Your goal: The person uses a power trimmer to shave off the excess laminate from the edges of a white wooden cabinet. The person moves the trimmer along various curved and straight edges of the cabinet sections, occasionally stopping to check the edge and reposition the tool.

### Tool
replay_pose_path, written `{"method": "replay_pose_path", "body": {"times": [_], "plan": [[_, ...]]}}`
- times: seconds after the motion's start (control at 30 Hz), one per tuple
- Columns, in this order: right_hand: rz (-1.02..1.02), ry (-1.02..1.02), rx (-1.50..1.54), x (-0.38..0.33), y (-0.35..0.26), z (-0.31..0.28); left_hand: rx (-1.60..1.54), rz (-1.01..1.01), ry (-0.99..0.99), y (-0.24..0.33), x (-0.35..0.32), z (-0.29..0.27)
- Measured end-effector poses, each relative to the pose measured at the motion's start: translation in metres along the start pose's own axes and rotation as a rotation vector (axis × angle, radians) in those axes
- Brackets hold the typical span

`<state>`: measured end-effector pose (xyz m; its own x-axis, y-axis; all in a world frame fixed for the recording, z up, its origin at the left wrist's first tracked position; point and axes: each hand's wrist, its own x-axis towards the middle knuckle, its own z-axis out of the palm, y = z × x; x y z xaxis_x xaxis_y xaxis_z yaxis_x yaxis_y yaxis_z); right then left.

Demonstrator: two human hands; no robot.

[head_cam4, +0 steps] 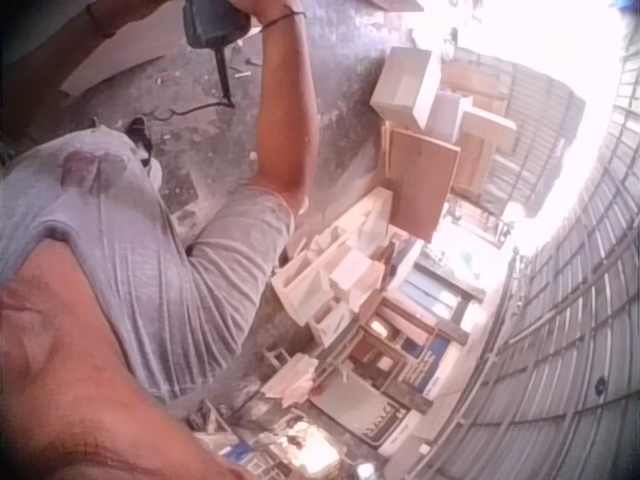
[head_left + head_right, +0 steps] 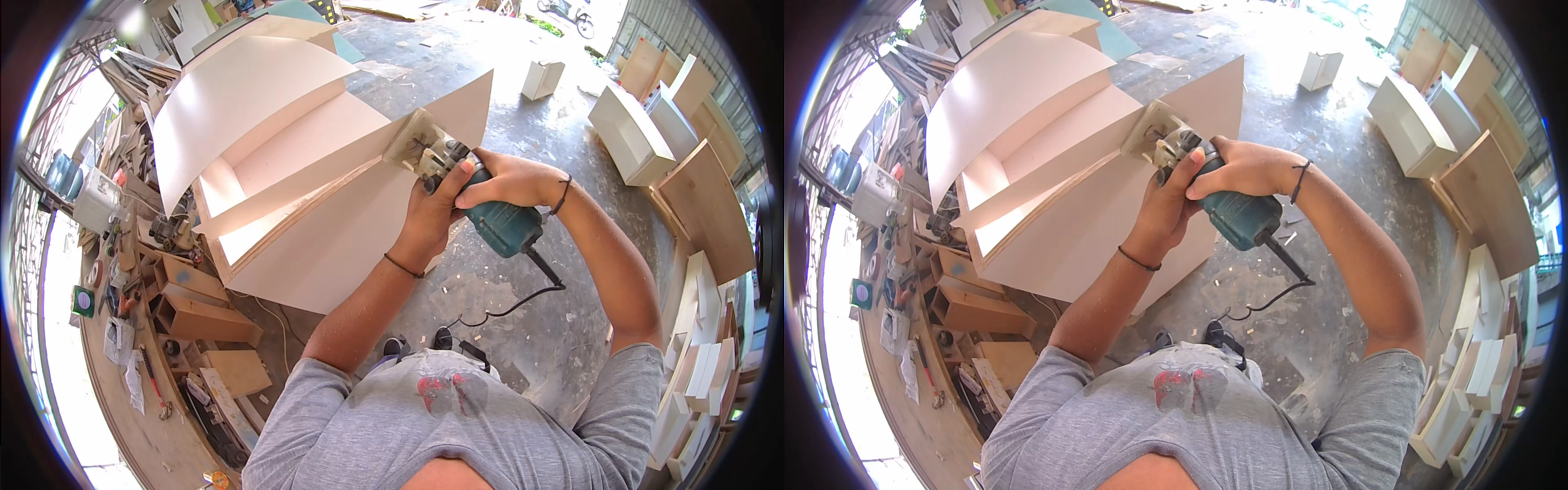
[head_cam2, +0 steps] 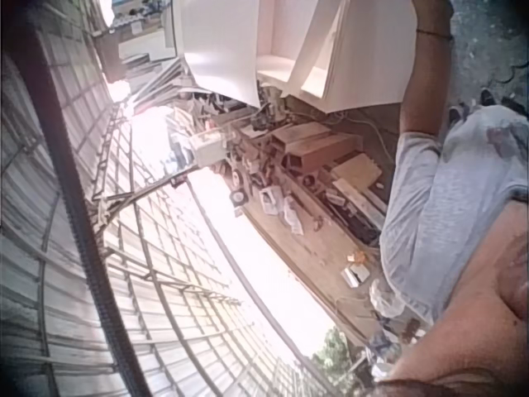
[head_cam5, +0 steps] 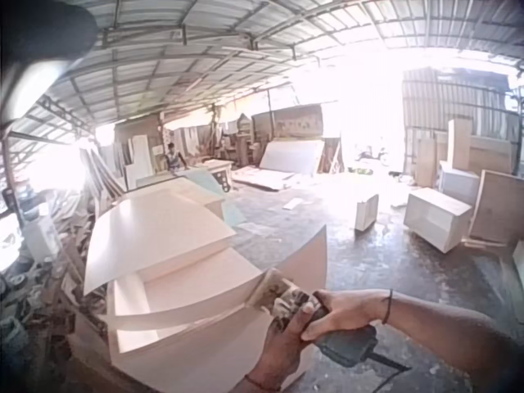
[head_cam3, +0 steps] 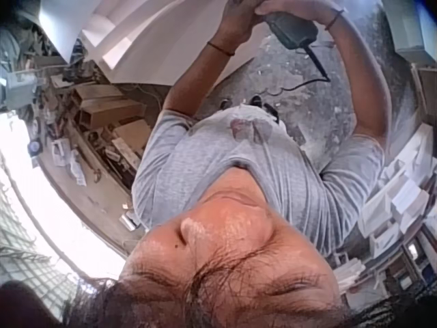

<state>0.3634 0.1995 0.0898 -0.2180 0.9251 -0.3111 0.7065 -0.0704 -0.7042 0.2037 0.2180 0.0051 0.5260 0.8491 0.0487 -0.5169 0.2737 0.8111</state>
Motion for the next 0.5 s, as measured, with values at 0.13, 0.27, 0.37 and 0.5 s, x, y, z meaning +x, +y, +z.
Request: {"method": "replay_pose_path", "body": {"times": [0.13, 0.27, 0.37, 0.5], "plan": [[0.004, 0.001, -0.031, 0.004, 0.008, -0.005, -0.002, -0.008, 0.006, -0.004, 0.006, 0.001], [0.014, 0.001, -0.035, 0.005, 0.012, -0.009, 0.007, -0.007, 0.014, -0.006, 0.010, 0.006], [0.018, 0.002, -0.031, 0.005, 0.015, -0.011, 0.002, -0.012, 0.019, -0.009, 0.014, 0.006], [0.028, -0.018, 0.010, 0.005, 0.018, -0.016, -0.001, -0.016, 0.027, -0.013, 0.020, 0.009]]}}
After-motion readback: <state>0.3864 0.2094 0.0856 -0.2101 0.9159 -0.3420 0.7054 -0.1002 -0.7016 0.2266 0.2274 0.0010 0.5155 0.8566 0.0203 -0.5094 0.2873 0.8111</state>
